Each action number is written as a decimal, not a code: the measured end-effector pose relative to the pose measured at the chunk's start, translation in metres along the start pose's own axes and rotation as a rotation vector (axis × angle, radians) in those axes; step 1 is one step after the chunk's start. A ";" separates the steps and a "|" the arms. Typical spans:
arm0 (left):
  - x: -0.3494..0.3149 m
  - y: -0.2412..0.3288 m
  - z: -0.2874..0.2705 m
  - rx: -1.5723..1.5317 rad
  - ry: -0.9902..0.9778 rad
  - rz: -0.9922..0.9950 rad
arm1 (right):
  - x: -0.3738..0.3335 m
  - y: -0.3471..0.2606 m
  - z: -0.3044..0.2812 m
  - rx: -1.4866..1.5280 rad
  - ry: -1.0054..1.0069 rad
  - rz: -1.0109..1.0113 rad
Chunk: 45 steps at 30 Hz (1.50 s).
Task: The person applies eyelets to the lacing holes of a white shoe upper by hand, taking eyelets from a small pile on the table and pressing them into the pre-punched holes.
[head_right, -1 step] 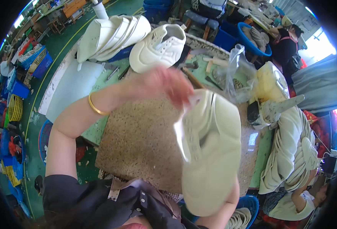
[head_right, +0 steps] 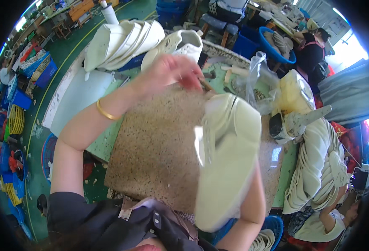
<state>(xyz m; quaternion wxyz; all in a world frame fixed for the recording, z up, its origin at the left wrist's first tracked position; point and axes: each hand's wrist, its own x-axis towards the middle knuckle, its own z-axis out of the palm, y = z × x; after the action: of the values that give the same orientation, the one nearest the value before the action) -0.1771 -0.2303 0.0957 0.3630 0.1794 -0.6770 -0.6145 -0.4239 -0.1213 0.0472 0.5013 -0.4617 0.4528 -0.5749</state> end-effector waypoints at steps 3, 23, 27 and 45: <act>0.027 -0.060 -0.089 0.781 0.638 0.198 | 0.074 -0.001 -0.032 -0.631 0.074 -0.084; -0.113 0.048 0.016 -0.043 0.258 -0.623 | -0.067 0.017 -0.058 -1.193 -0.014 -0.196; -0.136 0.018 0.057 0.193 0.001 -0.442 | -0.071 0.036 -0.062 -1.276 0.043 -0.306; -0.132 -0.037 0.095 0.428 -0.432 -0.521 | -0.094 0.037 -0.082 -1.018 0.242 -0.176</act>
<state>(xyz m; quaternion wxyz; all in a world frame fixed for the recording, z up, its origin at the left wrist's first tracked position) -0.1633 -0.0798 0.0262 -0.0015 0.2833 -0.7825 -0.5545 -0.4925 -0.0263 -0.0098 0.1078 -0.6133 0.6888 -0.3713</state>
